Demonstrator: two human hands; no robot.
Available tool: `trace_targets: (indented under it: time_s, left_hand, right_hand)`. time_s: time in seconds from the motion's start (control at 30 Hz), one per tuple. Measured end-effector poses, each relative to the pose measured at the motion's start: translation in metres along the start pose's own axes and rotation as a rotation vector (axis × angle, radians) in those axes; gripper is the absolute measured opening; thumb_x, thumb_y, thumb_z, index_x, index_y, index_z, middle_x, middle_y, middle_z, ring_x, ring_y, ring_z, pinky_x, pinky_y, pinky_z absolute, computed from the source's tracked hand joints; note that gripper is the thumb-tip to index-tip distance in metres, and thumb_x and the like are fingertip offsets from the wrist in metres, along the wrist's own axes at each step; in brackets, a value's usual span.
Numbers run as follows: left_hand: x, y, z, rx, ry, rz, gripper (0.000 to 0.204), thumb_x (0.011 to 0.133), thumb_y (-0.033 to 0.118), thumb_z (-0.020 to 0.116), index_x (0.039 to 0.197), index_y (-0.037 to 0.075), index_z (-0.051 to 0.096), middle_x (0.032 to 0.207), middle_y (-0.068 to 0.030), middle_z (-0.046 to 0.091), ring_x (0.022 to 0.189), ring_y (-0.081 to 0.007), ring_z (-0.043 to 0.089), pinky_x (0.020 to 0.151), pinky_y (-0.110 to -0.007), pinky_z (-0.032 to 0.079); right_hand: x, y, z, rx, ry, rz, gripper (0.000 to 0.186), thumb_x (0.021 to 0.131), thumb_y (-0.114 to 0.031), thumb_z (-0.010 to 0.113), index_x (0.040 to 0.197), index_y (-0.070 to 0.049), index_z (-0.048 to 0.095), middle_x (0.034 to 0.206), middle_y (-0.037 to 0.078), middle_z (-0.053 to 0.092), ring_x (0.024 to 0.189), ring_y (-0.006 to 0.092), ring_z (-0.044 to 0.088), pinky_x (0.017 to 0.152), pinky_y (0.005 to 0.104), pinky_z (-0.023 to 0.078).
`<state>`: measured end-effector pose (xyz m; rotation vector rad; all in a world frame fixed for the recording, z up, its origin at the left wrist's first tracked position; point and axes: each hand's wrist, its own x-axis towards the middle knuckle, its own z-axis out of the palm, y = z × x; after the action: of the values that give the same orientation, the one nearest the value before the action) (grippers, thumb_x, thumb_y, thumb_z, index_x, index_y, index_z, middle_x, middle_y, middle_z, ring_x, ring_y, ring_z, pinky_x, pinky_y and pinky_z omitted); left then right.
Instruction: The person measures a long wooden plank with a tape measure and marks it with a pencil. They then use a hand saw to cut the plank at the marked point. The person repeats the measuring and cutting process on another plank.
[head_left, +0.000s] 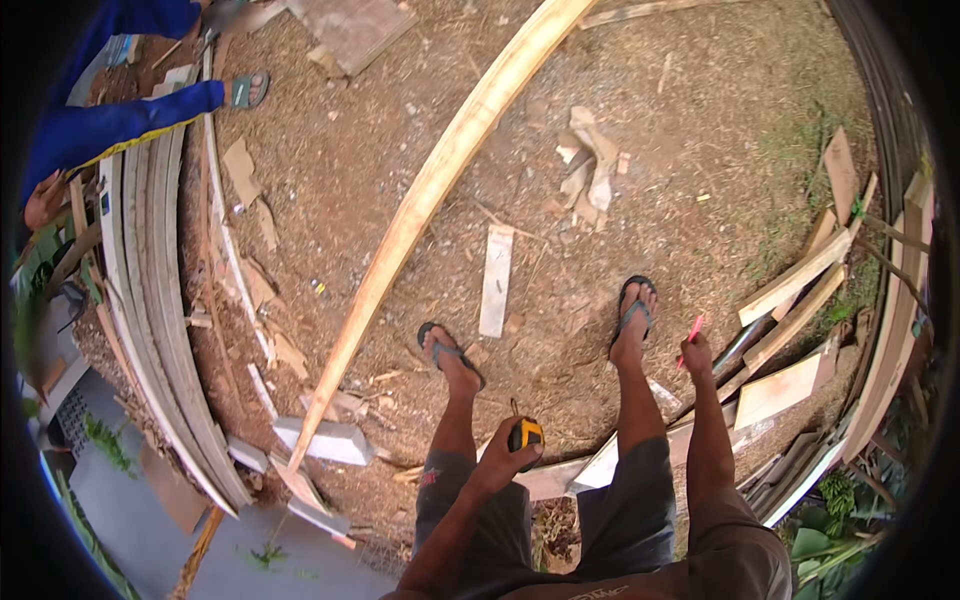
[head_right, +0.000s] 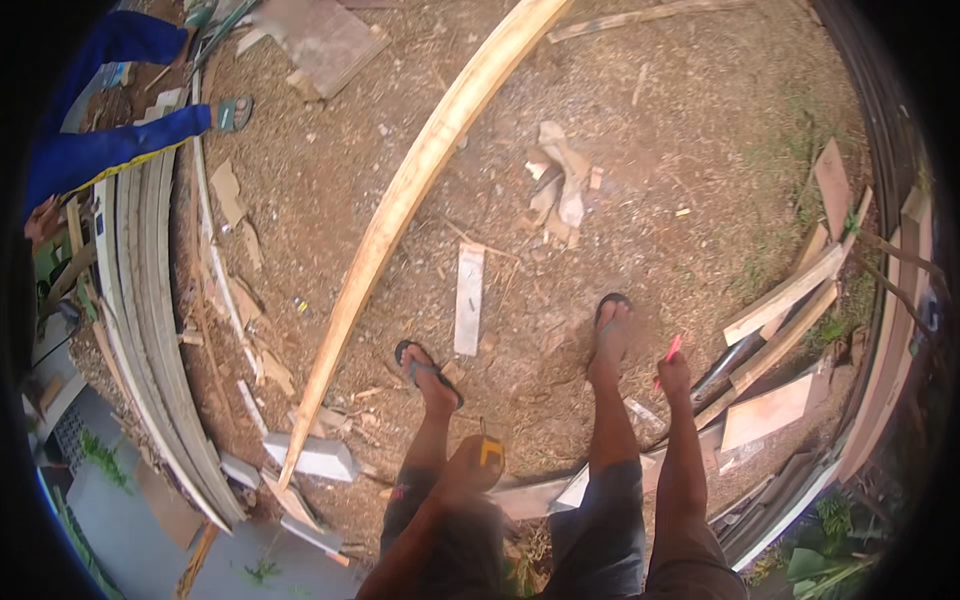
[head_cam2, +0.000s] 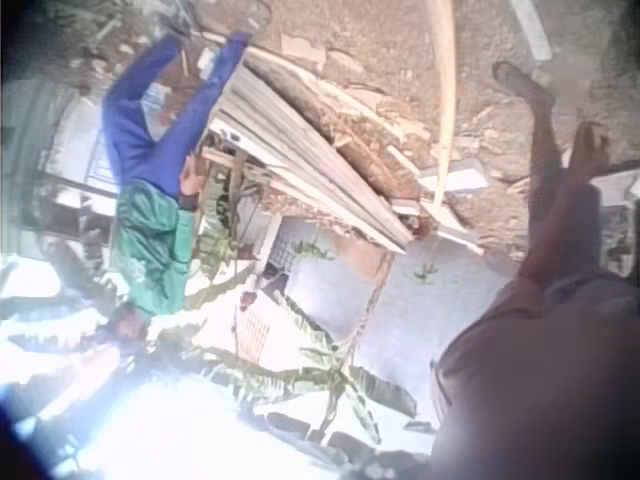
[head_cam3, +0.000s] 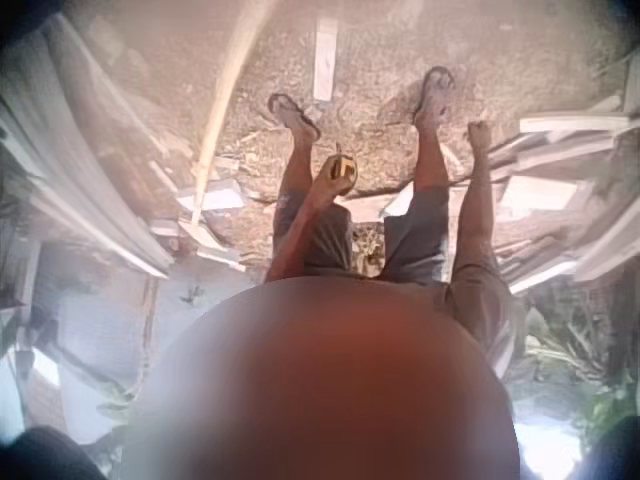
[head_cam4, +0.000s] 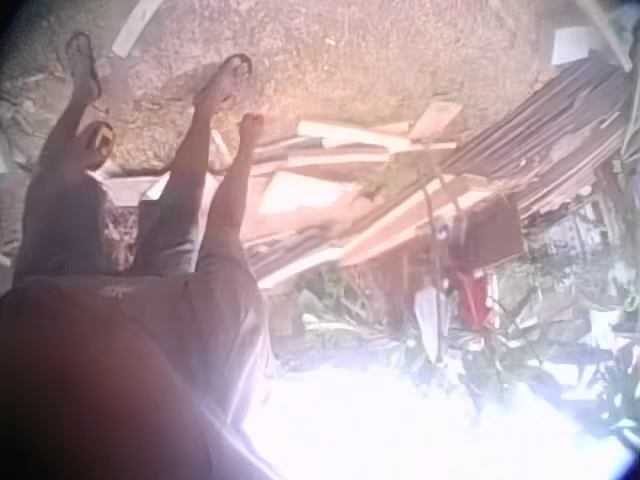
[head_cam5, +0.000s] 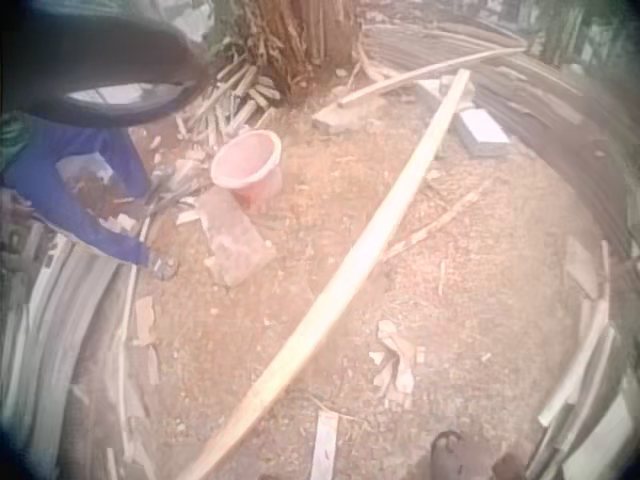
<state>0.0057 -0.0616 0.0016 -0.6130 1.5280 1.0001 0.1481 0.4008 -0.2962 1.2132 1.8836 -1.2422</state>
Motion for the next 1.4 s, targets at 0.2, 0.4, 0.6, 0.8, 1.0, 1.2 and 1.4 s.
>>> trace_targets:
  time_s: [0.2,0.4,0.6,0.8,1.0,1.2,1.4]
  left_hand:
    - [-0.026,-0.006,-0.009,-0.415,-0.118,0.105,0.068,0.088,0.032,0.078,0.138,0.0,0.044,0.114,-0.0111,0.06,0.1,-0.0177,0.06,0.086,-0.033,0.051]
    - [-0.088,-0.007,-0.049,-0.516,-0.045,0.248,0.08,0.087,0.036,0.079,0.142,0.003,0.032,0.117,-0.0144,0.059,0.102,-0.0217,0.061,0.088,-0.037,0.052]
    - [-0.173,-0.039,-0.142,-0.264,-0.045,0.392,0.094,0.078,0.036,0.084,0.147,0.005,0.029,0.12,-0.019,0.059,0.106,-0.0282,0.063,0.094,-0.04,0.051]
    - [-0.301,-0.06,-0.238,-0.163,-0.097,0.583,0.101,0.082,0.036,0.081,0.157,0.006,0.02,0.135,-0.0212,0.053,0.126,-0.0293,0.053,0.106,-0.04,0.043]
    - [-0.397,-0.131,-0.321,-0.223,-0.121,0.435,0.059,0.094,0.035,0.065,0.143,0.006,0.049,0.124,-0.0113,0.062,0.113,-0.0207,0.058,0.096,-0.033,0.046]
    - [-0.478,-0.205,-0.385,0.132,-0.19,0.159,0.038,0.092,0.033,0.065,0.119,0.006,0.065,0.095,-0.0034,0.066,0.086,-0.0129,0.059,0.077,-0.029,0.047]
    - [-0.505,-0.172,-0.386,0.277,-0.17,0.267,0.032,0.094,0.033,0.062,0.102,0.003,0.07,0.087,-0.0039,0.067,0.081,-0.0145,0.06,0.072,-0.031,0.048]
  right_hand:
    - [-0.177,-0.215,0.067,0.268,-0.639,0.044,0.021,0.097,-0.02,0.06,0.112,-0.005,0.062,0.078,0.001,0.055,0.062,0.0108,0.053,0.054,0.0273,0.044]
    - [-0.344,-0.338,0.139,-0.045,-0.841,0.197,0.042,0.098,-0.042,0.068,0.128,-0.013,0.064,0.07,-0.007,0.049,0.058,0.0037,0.041,0.048,0.0234,0.031]
    - [-0.439,-0.404,0.188,-0.104,-0.886,0.195,0.034,0.096,-0.036,0.071,0.117,-0.01,0.064,0.068,-0.006,0.047,0.053,0.0034,0.039,0.045,0.0227,0.029]
    - [-0.553,-0.481,0.246,-0.25,-0.852,0.0,0.041,0.098,-0.045,0.064,0.122,-0.011,0.064,0.086,-0.006,0.059,0.072,0.0034,0.052,0.058,0.0232,0.041]
    - [-0.614,-0.607,0.232,0.498,-0.604,-0.014,0.007,0.097,-0.014,0.064,0.098,-0.014,0.057,0.067,-0.005,0.044,0.052,0.0041,0.039,0.039,0.0209,0.023]
    - [-0.603,-0.758,0.084,0.62,-0.123,-0.292,0.015,0.092,-0.02,0.067,0.085,-0.014,0.056,0.069,-0.005,0.047,0.05,0.0034,0.039,0.036,0.018,0.024]
    - [-0.598,-0.807,0.021,0.64,0.023,-0.435,0.022,0.093,-0.027,0.071,0.089,-0.012,0.056,0.074,-0.004,0.049,0.053,0.0037,0.041,0.037,0.0182,0.026]
